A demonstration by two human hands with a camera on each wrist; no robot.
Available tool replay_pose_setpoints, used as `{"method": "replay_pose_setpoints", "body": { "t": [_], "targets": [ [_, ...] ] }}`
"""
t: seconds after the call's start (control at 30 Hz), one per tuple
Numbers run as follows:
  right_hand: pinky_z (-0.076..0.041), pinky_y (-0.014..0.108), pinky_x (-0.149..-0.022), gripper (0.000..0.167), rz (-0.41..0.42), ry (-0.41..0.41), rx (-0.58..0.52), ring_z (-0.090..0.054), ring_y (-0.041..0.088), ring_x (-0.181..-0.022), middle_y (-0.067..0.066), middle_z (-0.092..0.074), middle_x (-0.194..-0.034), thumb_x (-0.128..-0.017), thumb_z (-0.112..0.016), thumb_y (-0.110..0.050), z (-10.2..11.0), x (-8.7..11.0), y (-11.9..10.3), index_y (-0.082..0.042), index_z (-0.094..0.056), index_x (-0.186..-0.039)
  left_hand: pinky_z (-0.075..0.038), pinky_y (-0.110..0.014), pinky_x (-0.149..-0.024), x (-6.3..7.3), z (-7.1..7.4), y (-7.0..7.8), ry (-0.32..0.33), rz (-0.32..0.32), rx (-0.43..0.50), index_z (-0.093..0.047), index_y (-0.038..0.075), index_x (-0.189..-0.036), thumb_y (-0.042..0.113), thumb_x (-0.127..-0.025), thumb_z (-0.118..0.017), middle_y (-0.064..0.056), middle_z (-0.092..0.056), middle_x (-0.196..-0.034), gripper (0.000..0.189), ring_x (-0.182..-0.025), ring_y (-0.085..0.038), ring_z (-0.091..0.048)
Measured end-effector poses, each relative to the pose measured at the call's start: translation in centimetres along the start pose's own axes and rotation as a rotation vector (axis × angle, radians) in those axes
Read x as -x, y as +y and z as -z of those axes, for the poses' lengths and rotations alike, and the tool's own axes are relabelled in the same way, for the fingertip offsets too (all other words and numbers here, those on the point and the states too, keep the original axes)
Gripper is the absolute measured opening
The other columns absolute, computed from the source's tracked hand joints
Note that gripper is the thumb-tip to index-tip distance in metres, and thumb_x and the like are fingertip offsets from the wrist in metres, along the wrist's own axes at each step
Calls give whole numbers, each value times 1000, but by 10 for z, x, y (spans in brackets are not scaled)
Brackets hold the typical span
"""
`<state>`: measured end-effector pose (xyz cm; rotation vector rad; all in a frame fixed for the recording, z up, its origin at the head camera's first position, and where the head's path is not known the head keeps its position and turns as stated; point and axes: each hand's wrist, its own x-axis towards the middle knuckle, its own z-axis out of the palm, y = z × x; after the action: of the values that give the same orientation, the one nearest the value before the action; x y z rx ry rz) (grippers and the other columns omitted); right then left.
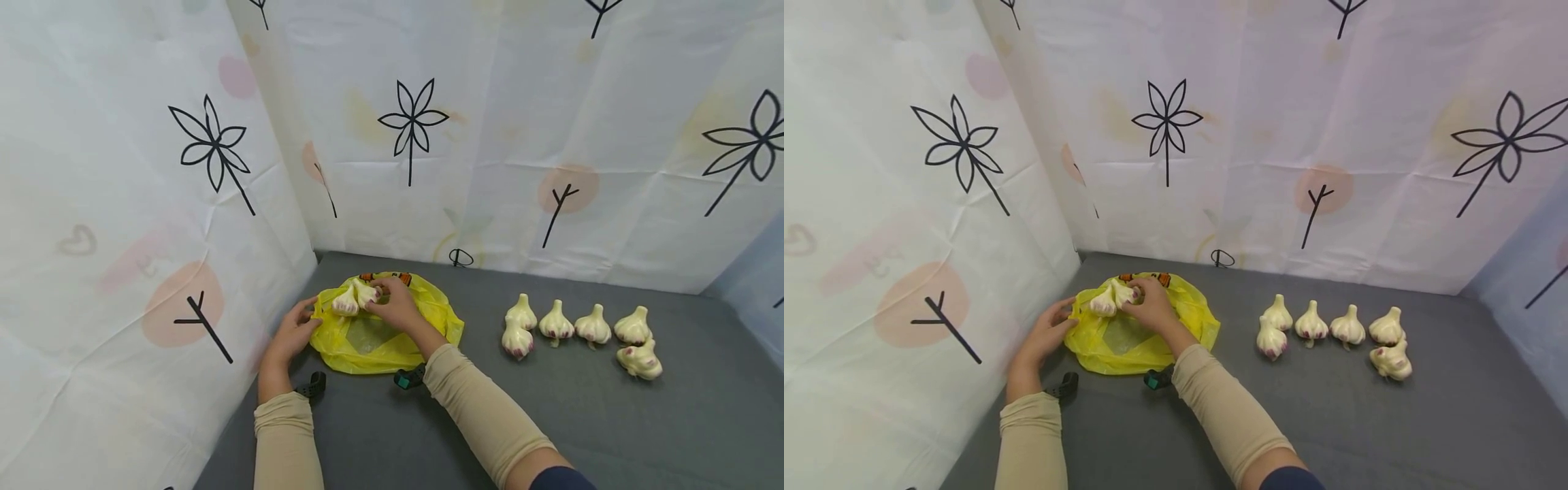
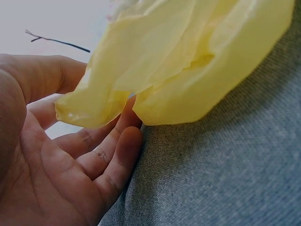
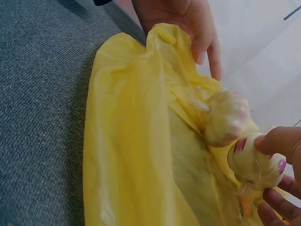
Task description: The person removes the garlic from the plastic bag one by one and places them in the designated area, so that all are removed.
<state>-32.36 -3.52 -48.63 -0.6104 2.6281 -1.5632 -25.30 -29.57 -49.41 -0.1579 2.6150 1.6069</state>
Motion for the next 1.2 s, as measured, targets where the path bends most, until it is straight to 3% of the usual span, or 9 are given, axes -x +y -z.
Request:
{"method": "replay_pose_setpoints", "body": {
  "t": [0.4,0.7,1.2],
  "targets": [
    [-57,50,-98,43,32,19,-8,-64,35,-122,13,-61,-142,-96,-80,-21,15,6,3,-11,-68,-136,-43,-58,-115,2,1,3,-6,3,-5,-36,15,-167,20,-109,-56,-29,-47,-157,62,-146,-45,-45],
    [-56,51,-101,45,0,14,-14,-62,35,-125,12,-57,-148,-97,-80,-23,18,12,6,-12,-67,-139,-44,-56,-113,1,1,1,-4,-5,-12,-36,12,-166,17,-109,-55,-30,-49,-154,61,-144,-45,-48],
    [-56,55,-102,49,38,51,-72,-63,40,-126,14,-58,-145,-96,-81,-21,31,27,-4,-10,-65,-141,-46,-56,-112,-1,1,-1,-16,-23,-10,-35,11,-167,19,-109,-56,-31,-51,-153,62,-141,-44,-51]
  ]
}}
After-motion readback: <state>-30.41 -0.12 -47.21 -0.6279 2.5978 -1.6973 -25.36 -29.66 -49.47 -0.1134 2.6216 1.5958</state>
